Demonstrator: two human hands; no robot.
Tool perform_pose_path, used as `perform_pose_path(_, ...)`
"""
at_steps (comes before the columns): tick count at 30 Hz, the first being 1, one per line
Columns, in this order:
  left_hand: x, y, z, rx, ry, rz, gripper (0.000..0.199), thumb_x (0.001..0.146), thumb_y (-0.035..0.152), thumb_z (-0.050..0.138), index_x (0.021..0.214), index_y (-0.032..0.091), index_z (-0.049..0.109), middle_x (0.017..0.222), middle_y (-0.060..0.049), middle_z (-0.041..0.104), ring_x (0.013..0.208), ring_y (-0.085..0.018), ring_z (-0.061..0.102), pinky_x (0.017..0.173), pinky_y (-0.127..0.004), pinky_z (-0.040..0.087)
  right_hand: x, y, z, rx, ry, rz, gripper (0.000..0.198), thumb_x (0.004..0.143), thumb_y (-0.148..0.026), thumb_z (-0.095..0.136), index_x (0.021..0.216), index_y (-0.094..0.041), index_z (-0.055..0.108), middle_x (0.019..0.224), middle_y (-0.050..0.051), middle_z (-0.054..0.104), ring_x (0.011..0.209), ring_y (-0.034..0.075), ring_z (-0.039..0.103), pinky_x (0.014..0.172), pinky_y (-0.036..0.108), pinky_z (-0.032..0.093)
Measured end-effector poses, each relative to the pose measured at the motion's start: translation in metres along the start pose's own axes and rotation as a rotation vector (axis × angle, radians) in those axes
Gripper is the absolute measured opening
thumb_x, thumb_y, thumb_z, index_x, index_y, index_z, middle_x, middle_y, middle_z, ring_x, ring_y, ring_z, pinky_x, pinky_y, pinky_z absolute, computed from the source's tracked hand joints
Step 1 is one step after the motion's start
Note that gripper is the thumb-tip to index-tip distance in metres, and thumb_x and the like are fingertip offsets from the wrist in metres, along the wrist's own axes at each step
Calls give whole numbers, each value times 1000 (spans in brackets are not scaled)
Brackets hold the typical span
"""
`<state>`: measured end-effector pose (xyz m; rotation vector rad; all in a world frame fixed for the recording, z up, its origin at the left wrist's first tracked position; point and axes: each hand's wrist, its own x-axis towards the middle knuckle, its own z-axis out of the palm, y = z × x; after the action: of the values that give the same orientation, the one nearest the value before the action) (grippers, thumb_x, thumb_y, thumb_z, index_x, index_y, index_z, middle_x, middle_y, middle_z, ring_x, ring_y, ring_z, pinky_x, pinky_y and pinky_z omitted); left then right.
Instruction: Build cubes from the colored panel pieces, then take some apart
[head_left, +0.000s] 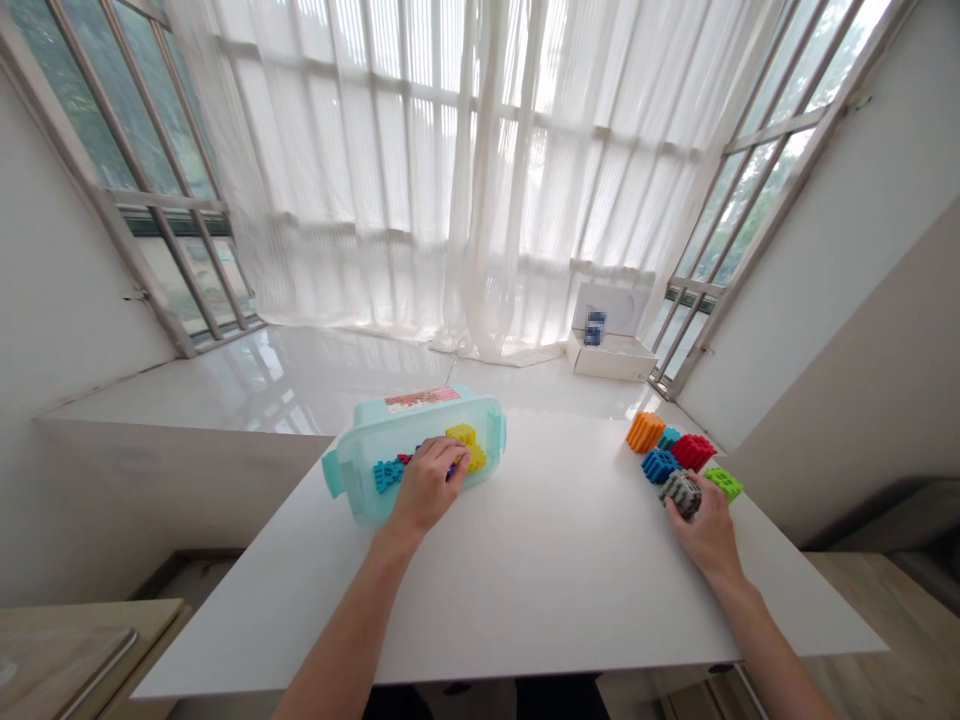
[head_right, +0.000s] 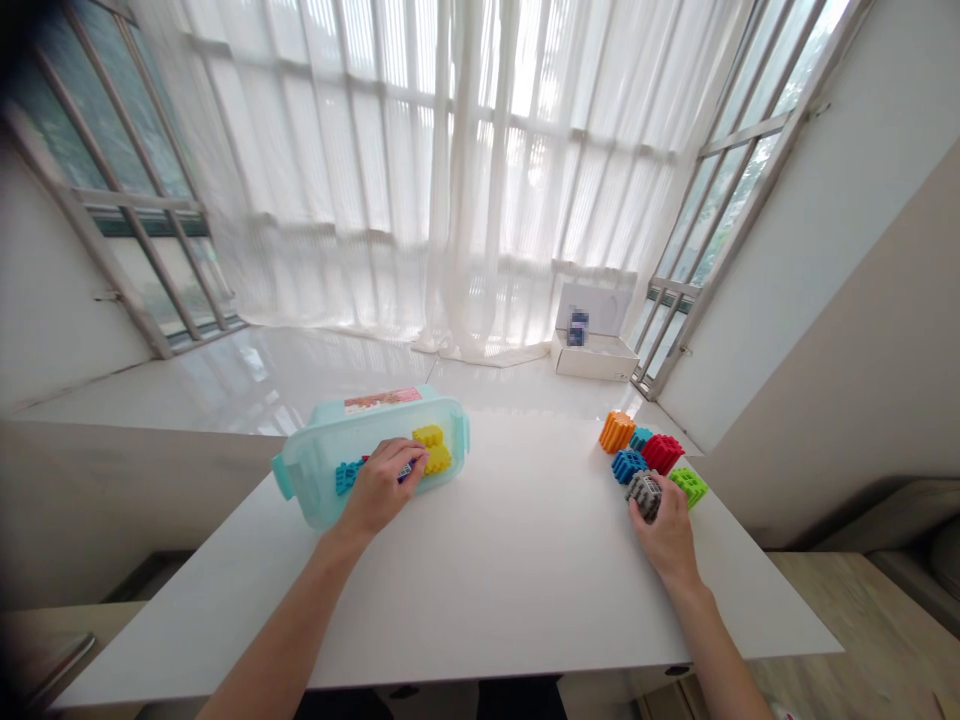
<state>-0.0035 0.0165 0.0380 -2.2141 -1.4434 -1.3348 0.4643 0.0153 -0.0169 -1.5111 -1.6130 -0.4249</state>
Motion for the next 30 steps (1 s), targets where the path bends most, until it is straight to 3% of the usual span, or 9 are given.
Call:
perform_pose_path(6,1,12,0,-69,9,44,15,94,22,52,92,19,66,96,-7,68,96,-22,60,90,-40,51,3,-46,-2,119,-12,-43,50,82,-39,62,125,-18,49,115,13,56,105,30,57,93,49,50)
perform_pose_path(9,-4,29,7,-163,-101,92,13,93,22,52,94,20,65,100,-7,67,99,-22,60,93,-40,51,-5,-85,11,269,-151,-90,48,84,-34,61,128,-21,45,120,12,55,108,28,57,94,48,50)
perform_pose_path(11,-11,42,15,-238,-216,108,16,92,24,56,106,21,63,109,-8,65,107,-22,60,97,-41,50,-12,-114,23,379,-262,-138,47,85,-27,59,129,-22,42,123,12,54,114,28,55,98,47,49)
perform_pose_path(14,-23,56,26,-300,-390,62,53,85,30,66,135,24,47,137,-12,52,126,-27,51,106,-46,45,-20,-152,44,484,-419,-229,49,83,-18,56,129,-24,41,128,12,51,120,26,53,102,45,48)
perform_pose_path(17,-31,60,32,-325,-531,13,81,80,32,72,148,29,29,154,-15,30,139,-32,37,110,-51,40,-20,-179,61,553,-536,-277,56,78,-13,57,131,-25,41,130,11,50,119,25,56,99,41,51)
perform_pose_path(23,-35,53,38,-386,-578,-51,83,79,24,70,149,27,26,156,-16,26,140,-34,37,111,-51,40,-14,-196,78,628,-598,-264,56,76,-13,61,128,-27,44,127,9,52,110,25,60,93,41,54)
perform_pose_path(30,-39,52,52,-366,-504,-25,84,80,26,68,150,23,20,153,-16,32,143,-32,31,116,-52,34,-8,-189,70,734,-666,-230,59,76,-18,70,129,-27,45,131,10,50,119,28,56,103,45,48)
